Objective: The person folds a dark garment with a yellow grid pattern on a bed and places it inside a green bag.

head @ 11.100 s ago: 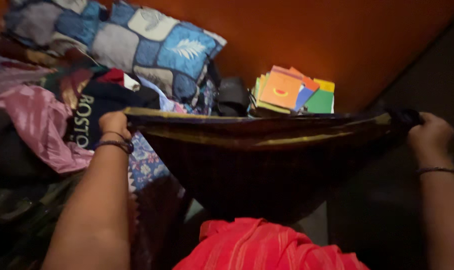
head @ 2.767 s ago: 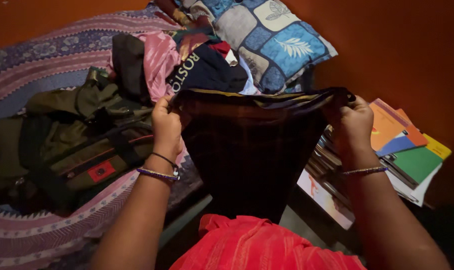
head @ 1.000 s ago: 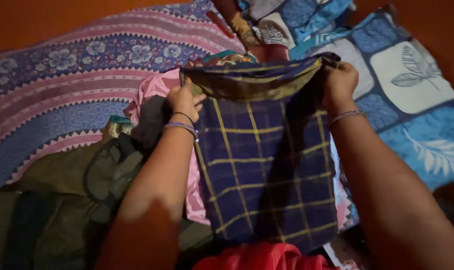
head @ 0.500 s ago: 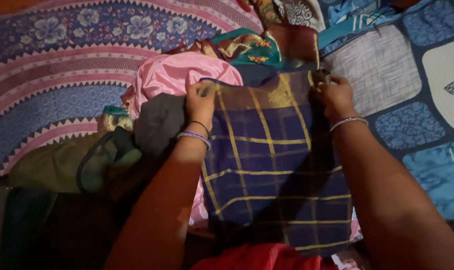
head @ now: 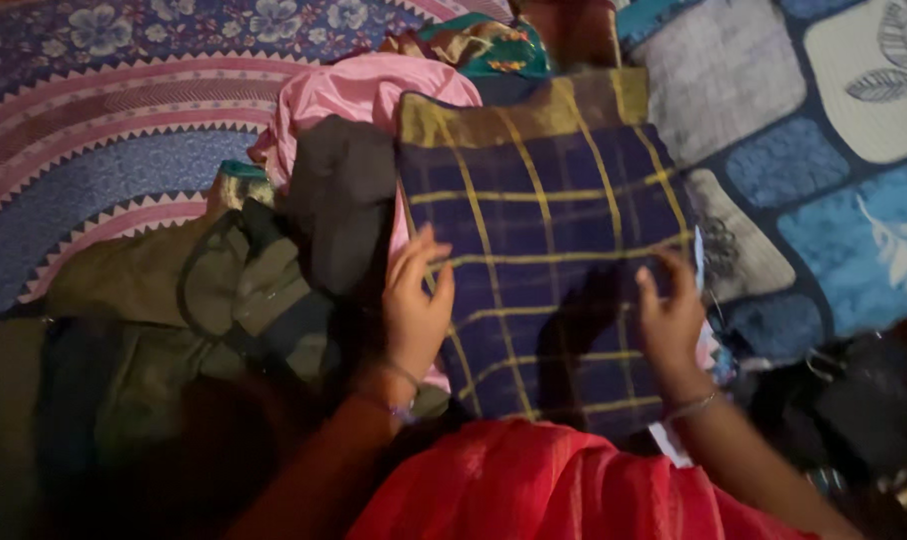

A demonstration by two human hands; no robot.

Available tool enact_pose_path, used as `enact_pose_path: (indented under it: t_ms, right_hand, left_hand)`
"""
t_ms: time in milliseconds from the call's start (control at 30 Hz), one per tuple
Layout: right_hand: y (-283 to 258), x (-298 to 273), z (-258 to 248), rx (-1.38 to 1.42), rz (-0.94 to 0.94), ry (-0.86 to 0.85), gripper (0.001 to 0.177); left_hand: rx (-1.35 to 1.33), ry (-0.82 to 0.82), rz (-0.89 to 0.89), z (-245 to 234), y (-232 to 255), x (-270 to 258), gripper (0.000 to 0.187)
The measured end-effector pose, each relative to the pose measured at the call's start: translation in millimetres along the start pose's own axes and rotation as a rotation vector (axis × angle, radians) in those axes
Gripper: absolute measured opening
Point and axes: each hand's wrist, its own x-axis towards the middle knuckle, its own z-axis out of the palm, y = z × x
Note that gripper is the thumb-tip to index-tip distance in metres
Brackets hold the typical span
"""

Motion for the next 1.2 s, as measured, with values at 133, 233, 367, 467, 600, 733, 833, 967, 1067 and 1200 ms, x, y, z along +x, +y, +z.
enact_pose_path:
  t_ms: [133,233,367,467,600,733,833,967,1067,1200]
  right_hand:
    - [18,-102,-25,-0.218,0.188,-0.066,0.057]
    - [50,-162,-36,-0.437,0.525,-0.157,0.078]
    - [100,-207,-42,-0.481,0.557,-0.206,0.084]
    - [138,-223,-42,-0.437,0.617,-0.297,0.082]
    - [173,-221,-37,-0.346,0.658,-0.251,0.083]
    - [189,-219,-43,-0.056,0.739,-0.163,0.076]
    - [187,-203,-53,-0.113,0.7,-0.155,0.068]
    - [186,-180,-61,-0.069,0.777,-0.169,0.077]
    - [202,-170,-57,0.034,0.787,-0.249,0.073]
    - [238,-166,-42,0.228,0.677,-0.478,0.059]
  left_hand:
    - [-0.063,-0.096,-0.391,-29,11,-91,0.018]
    - [0.252,-0.191,-0.315,-50,12,-139,0.044]
    - [0.29,-0.232,-0.098,-53,10,-155,0.055]
    - [0.214,-0.293,-0.032,-40,10,-183,0.046]
    - [0.284,-0.606,-0.452,-14,-21,-233,0.059]
    - [0.437,-0.642,-0.615,11,-81,-281,0.08]
    - [0.338,-0.51,-0.735,38,-111,-278,0.083]
    - [-0.016,-0.475,-0.788,55,-123,-277,0.062]
    - [0.032,-0.566,-0.865,57,-122,-279,0.051]
    - [0.013,-0.558,-0.837,63,-130,-282,0.046]
